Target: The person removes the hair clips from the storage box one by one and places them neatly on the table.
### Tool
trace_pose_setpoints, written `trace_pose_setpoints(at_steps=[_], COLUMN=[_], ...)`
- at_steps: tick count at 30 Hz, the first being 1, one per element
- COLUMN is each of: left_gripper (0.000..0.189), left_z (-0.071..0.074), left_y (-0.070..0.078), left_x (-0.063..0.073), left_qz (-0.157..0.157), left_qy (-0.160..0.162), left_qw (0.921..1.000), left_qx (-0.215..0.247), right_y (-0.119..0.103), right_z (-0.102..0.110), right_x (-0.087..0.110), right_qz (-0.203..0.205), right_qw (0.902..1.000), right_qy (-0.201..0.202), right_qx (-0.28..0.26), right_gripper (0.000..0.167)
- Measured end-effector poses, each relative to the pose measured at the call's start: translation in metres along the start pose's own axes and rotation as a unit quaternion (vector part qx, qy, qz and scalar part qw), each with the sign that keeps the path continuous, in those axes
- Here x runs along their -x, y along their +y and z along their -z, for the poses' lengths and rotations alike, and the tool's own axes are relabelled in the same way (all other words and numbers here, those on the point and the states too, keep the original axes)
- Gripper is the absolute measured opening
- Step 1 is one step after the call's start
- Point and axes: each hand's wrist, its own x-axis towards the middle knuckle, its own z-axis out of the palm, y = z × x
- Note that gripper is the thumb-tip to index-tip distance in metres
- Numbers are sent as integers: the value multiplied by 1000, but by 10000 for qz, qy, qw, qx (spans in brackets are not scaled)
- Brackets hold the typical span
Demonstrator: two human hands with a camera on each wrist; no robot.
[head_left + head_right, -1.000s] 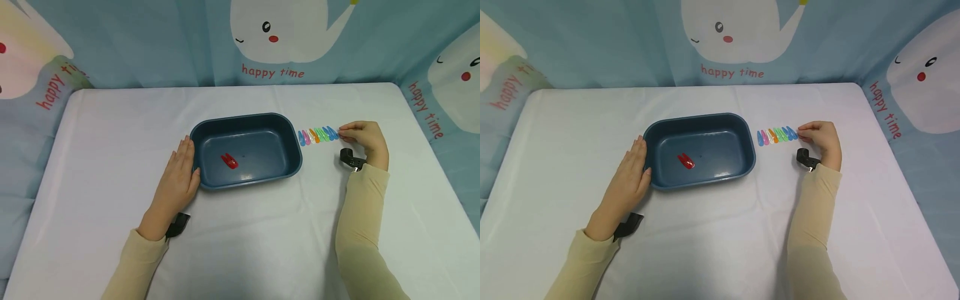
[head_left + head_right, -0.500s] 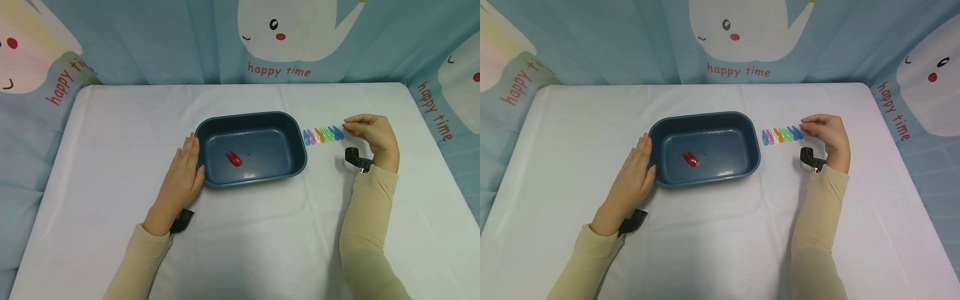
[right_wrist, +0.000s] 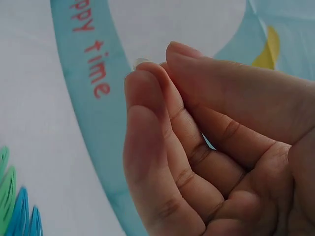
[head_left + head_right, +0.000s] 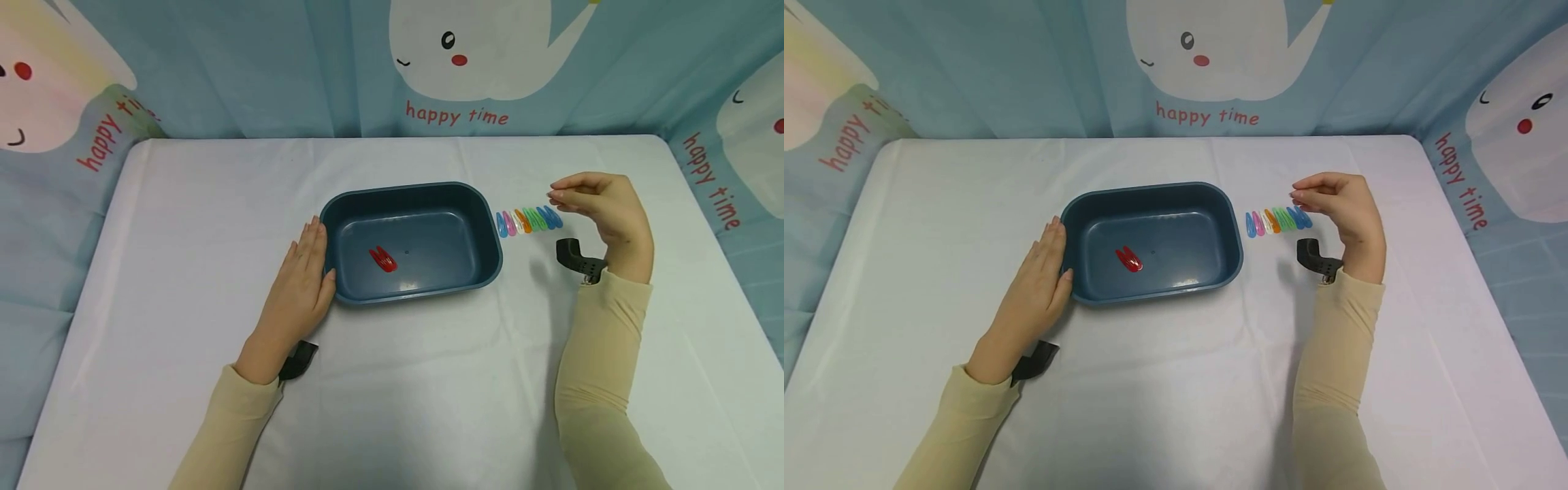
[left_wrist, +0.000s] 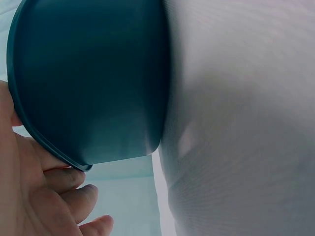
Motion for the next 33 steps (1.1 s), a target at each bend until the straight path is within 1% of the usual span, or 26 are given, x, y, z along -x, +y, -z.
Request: trace_pose_setpoints(at_steps=[4, 7, 13, 17, 27, 33], left_gripper=[62, 62, 62, 62, 62, 62], left_z=[1, 1, 1, 1, 2, 1], left_y=[0, 0, 0, 0, -1, -1], left_x=[0, 0, 0, 0, -1, 0], left_qz=[36, 41, -7, -1, 52, 17], left_qy=[-51, -63, 5, -3, -52, 1], left_qw=[10000, 10000, 10000, 10000, 10000, 10000], left_qx=[5, -4, -42, -50, -51, -61], right_y=[-6, -10, -18, -21, -29, -32], right_z=[-8, -13, -24, -31, -47, -56], right_x=[2, 3, 5, 7, 8, 12], right_qz=[119, 216, 368, 380, 456, 377], right_qw=[9998, 9991, 9980, 9971, 9932, 9898], right_qy=[-127, -199, -441, -602, -883, -1043], right_qx=[110, 306, 257, 264, 609, 898], right_gripper=[8, 8, 9, 10, 10, 12])
